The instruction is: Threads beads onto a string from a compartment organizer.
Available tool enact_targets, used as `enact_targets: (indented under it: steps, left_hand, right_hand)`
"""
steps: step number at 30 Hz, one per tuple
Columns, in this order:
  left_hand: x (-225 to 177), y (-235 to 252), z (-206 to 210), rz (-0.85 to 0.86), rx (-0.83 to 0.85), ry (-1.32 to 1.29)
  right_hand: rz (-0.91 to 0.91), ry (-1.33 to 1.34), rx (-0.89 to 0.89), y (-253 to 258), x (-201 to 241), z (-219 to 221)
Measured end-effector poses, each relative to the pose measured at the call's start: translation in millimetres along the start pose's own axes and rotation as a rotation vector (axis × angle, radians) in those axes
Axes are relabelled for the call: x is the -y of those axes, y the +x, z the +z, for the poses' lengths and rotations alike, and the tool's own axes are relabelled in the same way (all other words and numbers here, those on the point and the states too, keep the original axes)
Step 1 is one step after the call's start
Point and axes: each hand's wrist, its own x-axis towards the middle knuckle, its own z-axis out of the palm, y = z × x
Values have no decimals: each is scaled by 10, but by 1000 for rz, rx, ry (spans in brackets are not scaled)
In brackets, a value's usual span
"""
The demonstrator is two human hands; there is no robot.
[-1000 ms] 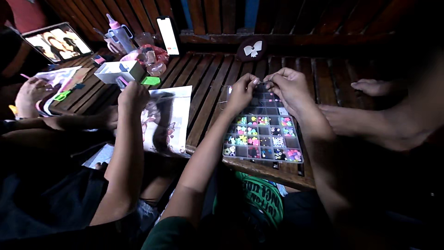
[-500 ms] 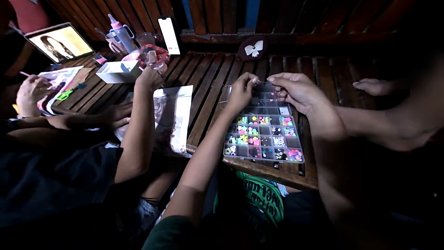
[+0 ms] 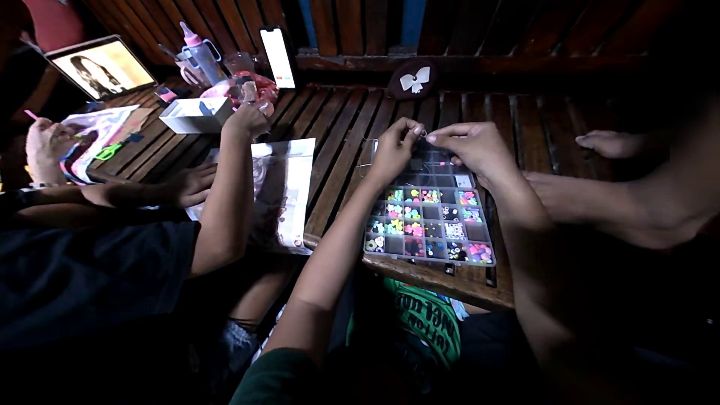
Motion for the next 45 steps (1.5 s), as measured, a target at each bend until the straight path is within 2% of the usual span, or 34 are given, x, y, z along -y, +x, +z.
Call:
enact_targets:
  steps: [13,18,25,27,32,34,38,45]
  left_hand:
    - [-15,-6,3,13,14,1]
    - [-39,1,-18,-31,-35,16]
    - [-71,10,-101,97,-23,-35]
    - [-51,18,-71,56,-17,-62]
    - [-46,51,-56,-327,-21,-200]
    - [-57,49,-58,-400,-15,-247]
    - [-131,20,-78,-398,34,-351]
    - [-129,20,-70,-351,33,-363]
  right_hand:
    - [-2,-71,1,3,6,-1]
    - [3,-95,6,22,-6,-29]
    - [8,-70,-3,20,-13,-43]
    - [6,-72,2,27,-16,-43]
    - [-4,-73,6,16,0,-40]
    - [-6,-79,13,15,4,-33]
    - [-15,-82,15,6,5,-20]
    - [-32,-65,41,12,-19,5]
